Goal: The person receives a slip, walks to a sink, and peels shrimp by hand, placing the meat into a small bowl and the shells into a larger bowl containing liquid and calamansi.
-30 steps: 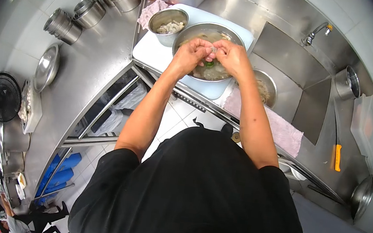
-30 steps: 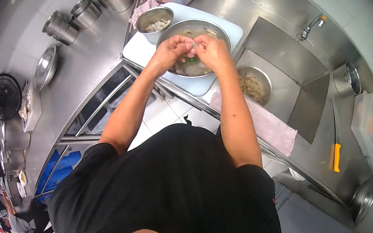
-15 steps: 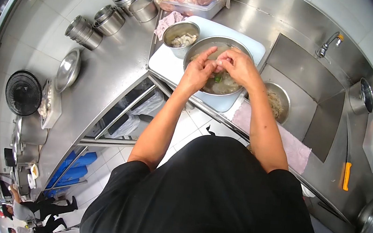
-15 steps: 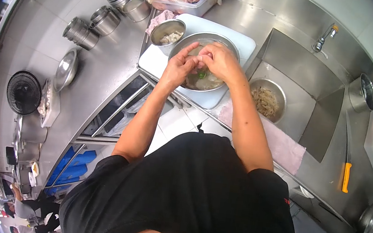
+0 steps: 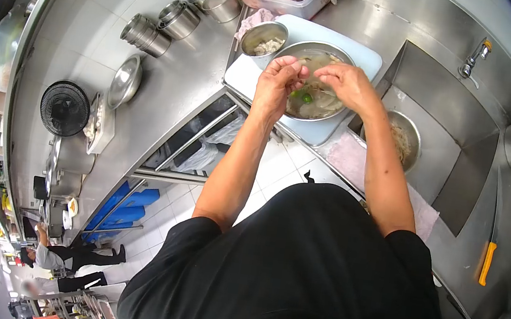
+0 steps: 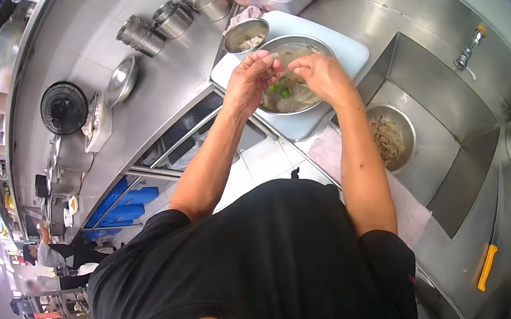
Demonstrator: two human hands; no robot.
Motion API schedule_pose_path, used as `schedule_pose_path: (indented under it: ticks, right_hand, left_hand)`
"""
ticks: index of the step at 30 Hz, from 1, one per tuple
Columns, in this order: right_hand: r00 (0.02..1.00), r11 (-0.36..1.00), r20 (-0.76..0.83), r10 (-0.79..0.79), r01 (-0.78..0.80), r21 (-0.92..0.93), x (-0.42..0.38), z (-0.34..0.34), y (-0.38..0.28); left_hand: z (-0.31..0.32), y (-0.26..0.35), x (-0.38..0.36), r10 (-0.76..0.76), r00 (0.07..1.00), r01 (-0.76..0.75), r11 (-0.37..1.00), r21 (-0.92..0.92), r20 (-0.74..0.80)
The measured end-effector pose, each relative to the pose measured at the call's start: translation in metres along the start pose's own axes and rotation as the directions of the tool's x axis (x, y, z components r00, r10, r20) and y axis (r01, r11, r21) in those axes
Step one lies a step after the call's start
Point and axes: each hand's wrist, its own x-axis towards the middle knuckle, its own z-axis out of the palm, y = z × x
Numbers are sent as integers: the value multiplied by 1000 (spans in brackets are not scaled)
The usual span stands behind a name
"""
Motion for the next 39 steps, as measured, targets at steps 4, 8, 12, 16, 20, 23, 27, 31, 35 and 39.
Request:
schedule_pose_path:
  ticks: [4,8,12,16,20,23,27,31,35,39]
  right_hand:
    - [993,994,-51,-102,100,-38,-6,10,-7]
    - [993,994,-92,-73,80,69,-5,14,-7]
    - [990,993,-67,-120,121,12,-16,9,-3]
    - [992,993,-49,-113,113,12,-17,2,-2]
    - [989,988,-38,-142,140,-60,-13,0,-8]
    - [991,991,-53,-124,121,-50,-21,-3,-14]
    - [1000,962,26,-12,19,-273,-19,-17,-12]
    - [994,964,12,-112,112,-243,-17,-21,-3]
    - [998,969,-19,-53,47,-242,-15,-23,2]
    - [994,973,-100,-50,26,-230,-21,-36,5]
  left_hand:
    - [13,-5,-5,15,1000,-12,988,-151,16]
    - [32,-3,-12,2,1000,-4,986,-165,-10]
    - [17,-8,0,47,999,-48,995,-87,-20]
    - [16,3,3,-63,996,64,998,-16,64]
    - [14,-4,5,-44,998,38,993,112,49]
    - [17,-5,9,5,999,-8,995,97,36]
    - [21,3,11,-163,980,125,951,282,117]
    - [34,-11,14,-61,997,45,954,297,42]
    - [33,-33,31,131,991,-118,964,238,-40]
    - [-4,-23,61,469,881,-290,634,717,-59]
